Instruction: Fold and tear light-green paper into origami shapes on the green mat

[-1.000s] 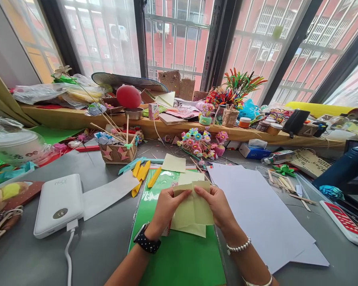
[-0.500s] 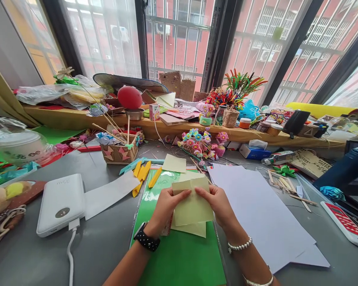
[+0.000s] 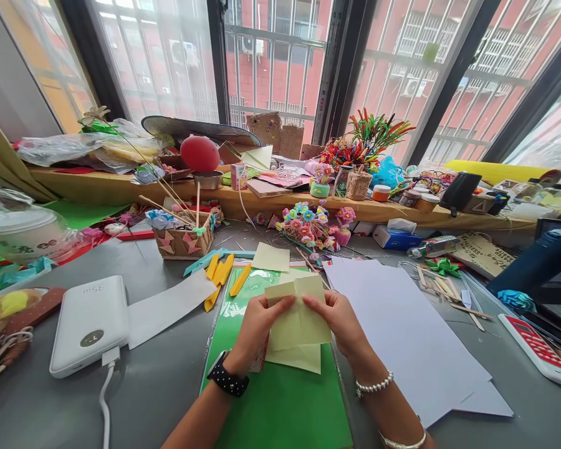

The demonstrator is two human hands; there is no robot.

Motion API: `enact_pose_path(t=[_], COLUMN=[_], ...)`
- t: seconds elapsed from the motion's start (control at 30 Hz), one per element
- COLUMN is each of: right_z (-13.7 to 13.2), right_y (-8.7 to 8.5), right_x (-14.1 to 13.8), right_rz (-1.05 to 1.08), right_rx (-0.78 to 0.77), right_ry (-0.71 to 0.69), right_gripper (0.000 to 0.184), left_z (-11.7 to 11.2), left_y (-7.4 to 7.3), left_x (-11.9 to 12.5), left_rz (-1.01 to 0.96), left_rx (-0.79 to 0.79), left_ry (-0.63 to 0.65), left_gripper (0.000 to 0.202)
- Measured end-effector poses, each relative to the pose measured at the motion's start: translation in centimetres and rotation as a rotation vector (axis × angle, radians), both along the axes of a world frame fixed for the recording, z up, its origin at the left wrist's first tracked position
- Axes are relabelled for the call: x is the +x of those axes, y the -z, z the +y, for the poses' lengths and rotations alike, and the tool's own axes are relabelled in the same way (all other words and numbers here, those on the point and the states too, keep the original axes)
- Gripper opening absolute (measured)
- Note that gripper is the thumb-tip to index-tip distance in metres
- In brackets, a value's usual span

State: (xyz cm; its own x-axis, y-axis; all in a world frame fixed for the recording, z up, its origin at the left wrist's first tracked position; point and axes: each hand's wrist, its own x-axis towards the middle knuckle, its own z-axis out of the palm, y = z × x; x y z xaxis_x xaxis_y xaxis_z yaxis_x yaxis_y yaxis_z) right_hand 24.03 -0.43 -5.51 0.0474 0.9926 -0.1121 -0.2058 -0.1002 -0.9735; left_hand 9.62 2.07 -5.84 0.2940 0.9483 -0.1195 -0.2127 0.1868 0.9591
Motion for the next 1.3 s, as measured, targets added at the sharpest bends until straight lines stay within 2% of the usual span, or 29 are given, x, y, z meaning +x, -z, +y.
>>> enact_pose_path(t=[0.17,0.33,0.67,0.87,1.1,1.3], right_z=[0.16,0.17,0.09,0.07,0.16,0.1], right_y=[0.03,0.02,-0.05,0.3,0.56,0.35], right_x=[0.3,0.25,-0.21,-0.27,-0.12,-0.21], right_rz=[-0.051,-0.072,0.118,0.102,-0.033,0.0], right_rx=[0.001,0.001,-0.074,-0.044,0.029,0.01], right_ry=[0.033,0.018,0.007,0.016,0.08,0.056], right_gripper=[0.031,0.032,0.034,0.029,0.028,0.031], left_z=[0.07,-0.02,-0.14,-0.15,0.06,-0.1], left_y=[0.08,-0.08,0.39,0.35,0.27,0.35], left_x=[0.01,-0.01,0.26,0.17,0.01,-0.01], left_rz=[0.04,-0.021,-0.001,0.033,-0.015,-0.055], left_rx=[-0.021,-0.037,0.034,0.062,-0.01,-0.008], left_ry=[0.025,0.06,-0.049,-0.055,0.064,0.067], left_gripper=[0.04,0.041,0.032,0.031,0.036,0.03])
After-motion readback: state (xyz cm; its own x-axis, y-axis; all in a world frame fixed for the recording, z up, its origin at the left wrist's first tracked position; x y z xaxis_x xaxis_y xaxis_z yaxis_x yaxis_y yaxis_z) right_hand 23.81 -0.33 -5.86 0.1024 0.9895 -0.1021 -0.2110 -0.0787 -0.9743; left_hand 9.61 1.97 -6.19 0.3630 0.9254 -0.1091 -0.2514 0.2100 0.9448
